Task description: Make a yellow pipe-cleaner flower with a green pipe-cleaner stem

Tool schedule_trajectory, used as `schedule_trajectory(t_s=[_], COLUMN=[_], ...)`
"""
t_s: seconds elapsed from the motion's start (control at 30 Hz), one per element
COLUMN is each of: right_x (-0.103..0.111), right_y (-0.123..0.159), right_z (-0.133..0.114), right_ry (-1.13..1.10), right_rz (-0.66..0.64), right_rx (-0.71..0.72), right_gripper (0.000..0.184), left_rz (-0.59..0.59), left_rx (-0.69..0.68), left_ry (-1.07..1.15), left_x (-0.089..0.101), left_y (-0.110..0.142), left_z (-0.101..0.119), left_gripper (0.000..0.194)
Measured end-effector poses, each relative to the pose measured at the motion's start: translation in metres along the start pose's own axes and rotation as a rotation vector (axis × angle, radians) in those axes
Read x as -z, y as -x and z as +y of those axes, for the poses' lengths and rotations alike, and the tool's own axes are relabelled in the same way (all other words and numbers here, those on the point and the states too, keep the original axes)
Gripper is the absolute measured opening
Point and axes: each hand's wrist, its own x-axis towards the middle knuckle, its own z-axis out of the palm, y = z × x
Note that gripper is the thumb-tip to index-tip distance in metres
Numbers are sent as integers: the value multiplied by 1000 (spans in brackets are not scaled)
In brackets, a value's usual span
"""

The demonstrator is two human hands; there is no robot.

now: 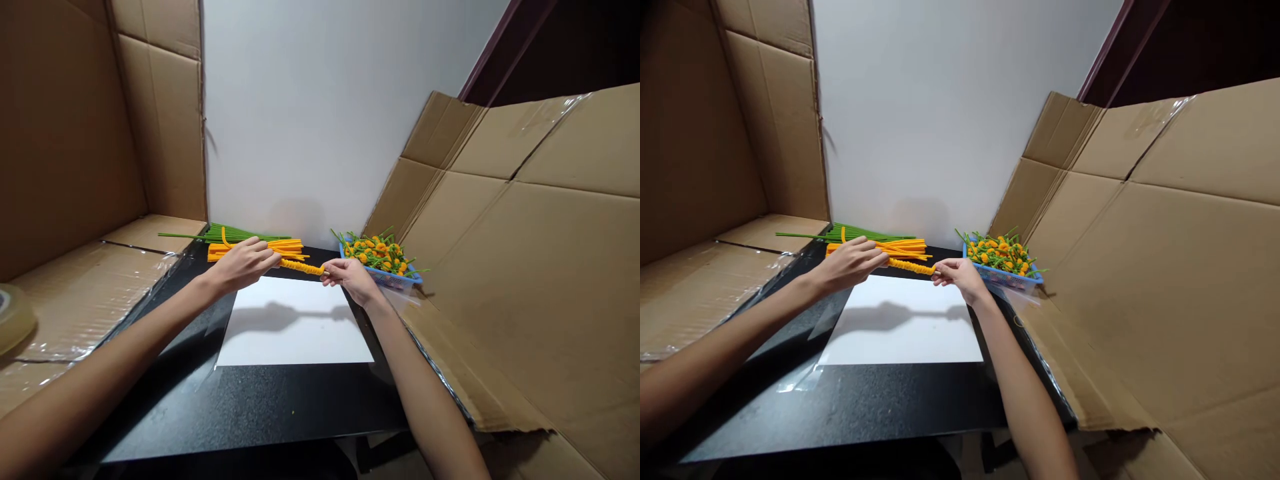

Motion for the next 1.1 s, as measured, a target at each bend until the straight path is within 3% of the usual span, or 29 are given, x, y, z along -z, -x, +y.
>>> schedule_trajectory(t_s=[0.1, 0.17, 0.27, 0.43, 0.53, 0.6, 0.73, 0.87, 1.1], right_x=[1, -7, -24, -29, -18, -11, -5, -3, -5], right_y=[-2, -1, 2, 8, 8, 8, 8, 8, 8], right_z=[-1, -2, -4, -6, -4, -4, -6, -9, -7], right_ry=[-82, -97, -47, 584, 951, 1035, 732, 480, 93], right_rz=[-67, -27, 130, 448, 507, 497, 383, 244, 179], right_rx=[-29, -19, 19, 300, 513, 660, 758, 609, 325], right_gripper=[44, 47, 43, 28, 30, 27, 26, 36, 46], left_rz=[165, 169, 27, -258, -398, -444, -454, -443, -373], left_rx=[83, 209, 389, 505, 565, 541, 418, 343, 259], left_ry=[-61, -54, 1, 144, 305, 441, 572, 559, 483], left_x=[-2, -4, -7, 1, 12, 17, 20, 20, 15], left_y=[1, 0, -6, -19, -23, -22, -18, -17, -15], left_z=[5, 14, 29, 42, 35, 26, 9, 5, 7], left_gripper=[22, 21, 19, 19, 25, 28, 29, 25, 25])
